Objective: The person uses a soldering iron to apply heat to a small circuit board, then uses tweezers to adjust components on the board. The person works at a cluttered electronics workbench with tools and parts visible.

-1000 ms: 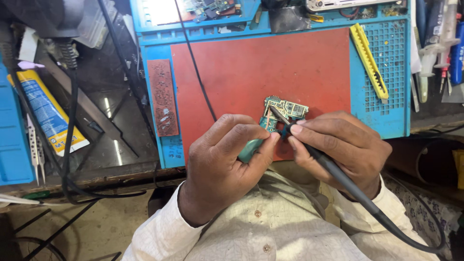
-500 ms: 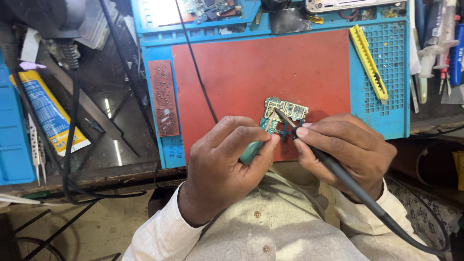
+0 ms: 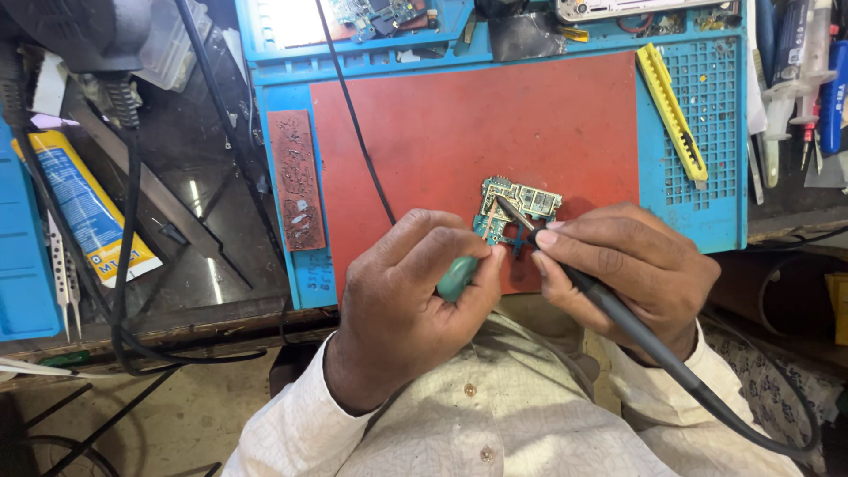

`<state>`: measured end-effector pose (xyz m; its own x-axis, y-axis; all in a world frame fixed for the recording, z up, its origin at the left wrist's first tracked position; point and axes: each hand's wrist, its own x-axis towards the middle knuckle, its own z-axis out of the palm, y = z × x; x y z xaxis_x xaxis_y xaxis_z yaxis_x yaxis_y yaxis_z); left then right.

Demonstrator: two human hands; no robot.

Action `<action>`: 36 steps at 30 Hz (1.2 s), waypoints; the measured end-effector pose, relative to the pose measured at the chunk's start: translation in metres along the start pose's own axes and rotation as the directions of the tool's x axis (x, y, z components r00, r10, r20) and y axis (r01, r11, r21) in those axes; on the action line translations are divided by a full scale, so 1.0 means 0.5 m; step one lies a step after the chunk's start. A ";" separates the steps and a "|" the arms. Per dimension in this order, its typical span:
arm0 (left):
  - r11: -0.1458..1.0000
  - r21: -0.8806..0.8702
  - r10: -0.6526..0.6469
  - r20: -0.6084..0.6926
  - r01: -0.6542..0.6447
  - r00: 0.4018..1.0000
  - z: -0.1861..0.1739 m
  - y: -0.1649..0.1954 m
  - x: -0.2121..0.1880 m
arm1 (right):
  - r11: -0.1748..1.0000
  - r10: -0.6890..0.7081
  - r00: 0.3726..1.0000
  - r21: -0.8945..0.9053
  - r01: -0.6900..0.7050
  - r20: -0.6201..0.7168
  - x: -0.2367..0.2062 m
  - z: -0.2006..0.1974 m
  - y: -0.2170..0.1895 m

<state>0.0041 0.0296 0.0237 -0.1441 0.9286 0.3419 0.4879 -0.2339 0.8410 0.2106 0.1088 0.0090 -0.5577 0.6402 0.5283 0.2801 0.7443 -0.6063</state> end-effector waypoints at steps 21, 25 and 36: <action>0.996 -0.032 0.086 0.120 -0.083 0.989 -0.011 -0.006 0.007 | 1.000 -0.006 0.999 0.021 0.006 0.035 0.005 -0.005 -0.001; 0.998 0.007 0.056 0.074 -0.057 0.996 -0.006 -0.003 0.005 | 1.000 0.011 1.000 0.019 -0.011 0.011 0.007 0.000 -0.003; 0.999 -0.006 0.051 0.090 -0.051 0.995 -0.006 -0.004 0.004 | 1.000 0.017 0.999 0.014 -0.018 0.046 0.002 -0.003 -0.001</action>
<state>0.0003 0.0312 0.0239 -0.0407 0.9376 0.3453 0.4898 -0.2825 0.8248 0.2113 0.1094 0.0106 -0.5878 0.6435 0.4902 0.2787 0.7300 -0.6241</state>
